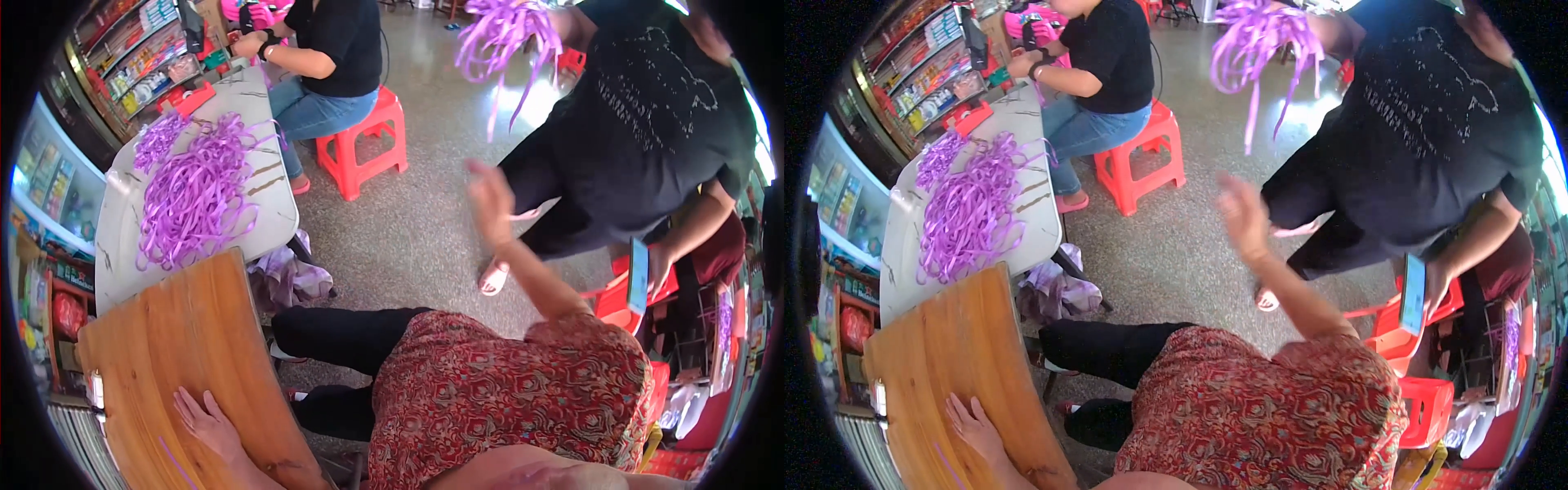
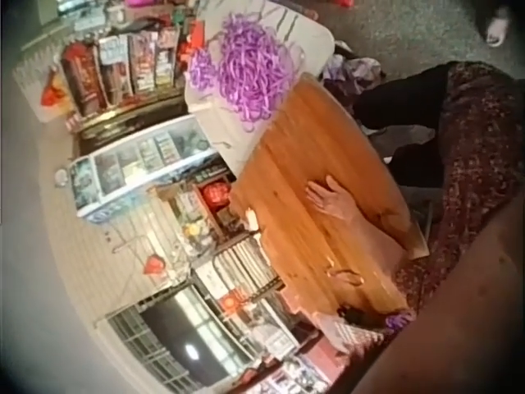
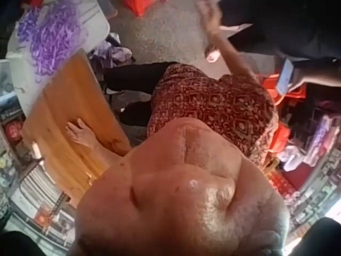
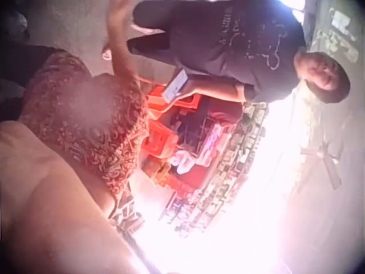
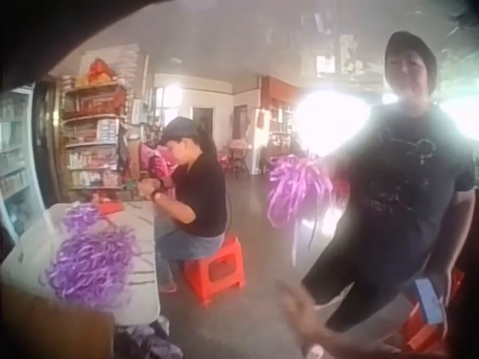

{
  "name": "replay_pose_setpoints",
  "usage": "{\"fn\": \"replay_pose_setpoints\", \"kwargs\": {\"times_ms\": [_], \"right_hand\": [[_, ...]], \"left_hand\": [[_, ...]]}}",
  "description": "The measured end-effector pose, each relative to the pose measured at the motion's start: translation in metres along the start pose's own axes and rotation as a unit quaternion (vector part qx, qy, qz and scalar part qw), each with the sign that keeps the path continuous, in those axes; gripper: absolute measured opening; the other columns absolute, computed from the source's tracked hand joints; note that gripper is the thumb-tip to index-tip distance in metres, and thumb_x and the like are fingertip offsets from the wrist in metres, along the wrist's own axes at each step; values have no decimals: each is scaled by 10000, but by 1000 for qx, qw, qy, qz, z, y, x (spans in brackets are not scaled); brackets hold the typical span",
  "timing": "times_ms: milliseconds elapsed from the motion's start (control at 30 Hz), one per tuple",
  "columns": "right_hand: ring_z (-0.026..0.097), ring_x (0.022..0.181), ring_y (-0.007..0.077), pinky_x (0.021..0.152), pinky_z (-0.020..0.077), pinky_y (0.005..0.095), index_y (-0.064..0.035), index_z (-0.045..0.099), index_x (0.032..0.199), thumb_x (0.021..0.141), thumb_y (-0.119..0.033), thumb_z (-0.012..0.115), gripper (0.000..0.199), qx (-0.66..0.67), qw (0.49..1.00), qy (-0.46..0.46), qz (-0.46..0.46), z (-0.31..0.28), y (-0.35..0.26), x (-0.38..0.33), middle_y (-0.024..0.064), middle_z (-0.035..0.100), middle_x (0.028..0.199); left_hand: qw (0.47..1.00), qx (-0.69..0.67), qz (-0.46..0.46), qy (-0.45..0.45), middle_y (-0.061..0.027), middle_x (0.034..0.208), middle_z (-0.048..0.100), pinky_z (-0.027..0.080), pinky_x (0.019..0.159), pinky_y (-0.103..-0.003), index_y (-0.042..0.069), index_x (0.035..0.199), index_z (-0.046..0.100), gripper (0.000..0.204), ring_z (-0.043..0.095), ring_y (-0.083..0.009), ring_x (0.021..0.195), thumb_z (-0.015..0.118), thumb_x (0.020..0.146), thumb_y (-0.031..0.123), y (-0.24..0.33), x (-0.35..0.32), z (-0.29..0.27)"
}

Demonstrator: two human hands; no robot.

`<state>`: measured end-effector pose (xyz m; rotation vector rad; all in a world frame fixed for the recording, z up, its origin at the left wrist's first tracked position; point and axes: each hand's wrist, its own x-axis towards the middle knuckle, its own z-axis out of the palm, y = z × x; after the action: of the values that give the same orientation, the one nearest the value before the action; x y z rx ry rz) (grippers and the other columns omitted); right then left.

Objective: The person gathers a bundle of purple ribbons on a wooden table and picks them up one at a time. They then tie a knot at the end of each ribbon by hand to create small decorative loops.

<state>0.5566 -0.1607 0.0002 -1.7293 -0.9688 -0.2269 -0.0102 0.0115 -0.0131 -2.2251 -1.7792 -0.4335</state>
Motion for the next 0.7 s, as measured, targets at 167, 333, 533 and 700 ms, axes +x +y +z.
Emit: {"fn": "replay_pose_setpoints", "kwargs": {"times_ms": [167, 333, 533, 700], "right_hand": [[470, 1169, 239, 1003, 327, 329, 5, 455, 1274, 949, -207, 416, 390, 7, 974, 157, -164, -51, -41, 80, 138, 505, 1254], [348, 1289, 277, 977, 366, 419, -53, 252, 1417, 956, -459, 372, 626, 210, 973, 9, -93, 37, -97, 96, 155, 323, 1418], [302, 1313, 325, 958, 389, 454, -92, 116, 1453, 944, -493, 367, 695, 420, 874, -239, -49, 149, -188, 30, 185, 236, 1451], [341, 1291, 313, 937, 421, 420, -65, 136, 1447, 957, -427, 388, 658, 449, 820, -344, -90, 194, -235, -19, 191, 263, 1437]], "left_hand": [[959, -281, 18, -12, -205, 1431, 302, 245, 1081, -393, -16, 1380, 297, 519, 315, -316, 1315, 472, 943, 201, 60, 30, -42], [764, -631, 116, -66, -132, 1501, 161, 116, 1117, -348, -5, 1432, 159, 639, 129, -233, 1390, 510, 915, 130, 134, 89, -54], [443, -893, 70, 27, -144, 1406, 294, 298, 1030, -339, 46, 1433, 151, 778, 312, -218, 1275, 636, 831, 133, 172, 169, -79], [322, -944, 15, 69, -68, 1176, 540, 391, 948, -405, 101, 1291, 412, 562, 511, -185, 1079, 653, 839, 331, 105, 159, -116]]}}
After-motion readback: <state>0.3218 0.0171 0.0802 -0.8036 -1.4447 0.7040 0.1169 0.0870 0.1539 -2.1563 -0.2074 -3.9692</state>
